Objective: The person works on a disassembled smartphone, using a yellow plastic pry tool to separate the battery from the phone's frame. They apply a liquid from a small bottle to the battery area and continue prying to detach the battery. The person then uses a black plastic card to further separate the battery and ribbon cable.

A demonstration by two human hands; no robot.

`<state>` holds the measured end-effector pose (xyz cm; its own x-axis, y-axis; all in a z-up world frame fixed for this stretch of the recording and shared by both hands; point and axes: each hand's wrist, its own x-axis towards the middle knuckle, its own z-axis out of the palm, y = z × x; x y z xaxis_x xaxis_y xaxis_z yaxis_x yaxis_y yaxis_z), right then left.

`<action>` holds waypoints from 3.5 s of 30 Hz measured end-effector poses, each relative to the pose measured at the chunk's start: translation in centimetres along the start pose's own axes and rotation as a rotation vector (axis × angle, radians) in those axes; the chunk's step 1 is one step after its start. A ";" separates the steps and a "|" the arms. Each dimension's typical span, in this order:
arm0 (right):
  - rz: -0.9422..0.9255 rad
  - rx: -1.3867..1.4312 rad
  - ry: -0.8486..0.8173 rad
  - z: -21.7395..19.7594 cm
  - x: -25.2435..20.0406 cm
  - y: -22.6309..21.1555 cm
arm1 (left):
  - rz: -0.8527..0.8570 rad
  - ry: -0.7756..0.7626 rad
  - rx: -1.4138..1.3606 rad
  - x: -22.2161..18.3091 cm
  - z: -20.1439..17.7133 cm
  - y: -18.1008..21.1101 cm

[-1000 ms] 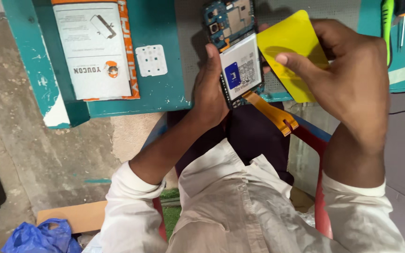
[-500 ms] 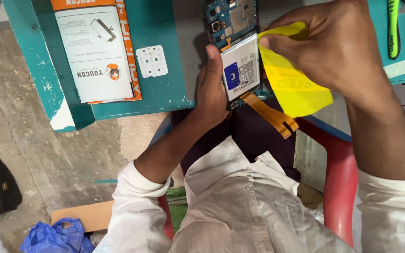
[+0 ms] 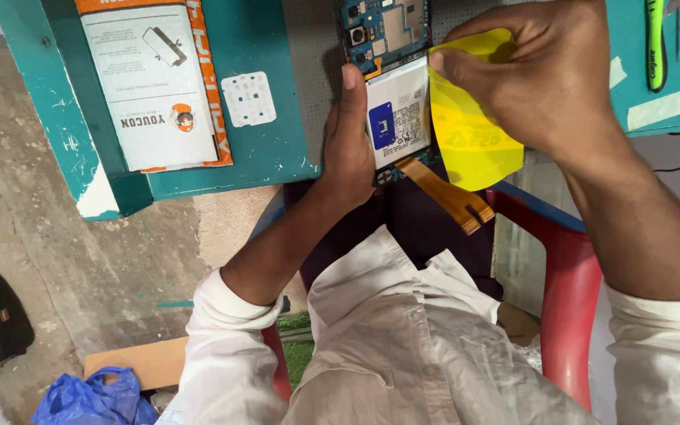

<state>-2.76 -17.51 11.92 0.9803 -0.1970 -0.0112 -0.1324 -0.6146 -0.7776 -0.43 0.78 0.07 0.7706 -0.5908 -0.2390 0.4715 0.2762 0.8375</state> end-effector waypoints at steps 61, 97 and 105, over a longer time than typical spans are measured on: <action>-0.063 -0.258 -0.245 -0.3 -3.6 -0.2 | 0.109 -0.166 -0.479 1.0 -2.1 -3.9; -0.176 -0.226 0.045 1.3 -6.8 -1.2 | 0.275 -0.357 -0.321 -0.8 -0.6 -1.0; -0.319 -0.340 0.138 2.5 -6.7 -1.9 | 0.319 -0.290 -0.363 -1.4 0.2 -1.0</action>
<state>-8.66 -13.10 11.89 0.9542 -0.0433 0.2960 0.1091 -0.8710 -0.4790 -2.10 1.20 -0.32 0.7740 -0.6054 0.1857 0.3913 0.6878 0.6114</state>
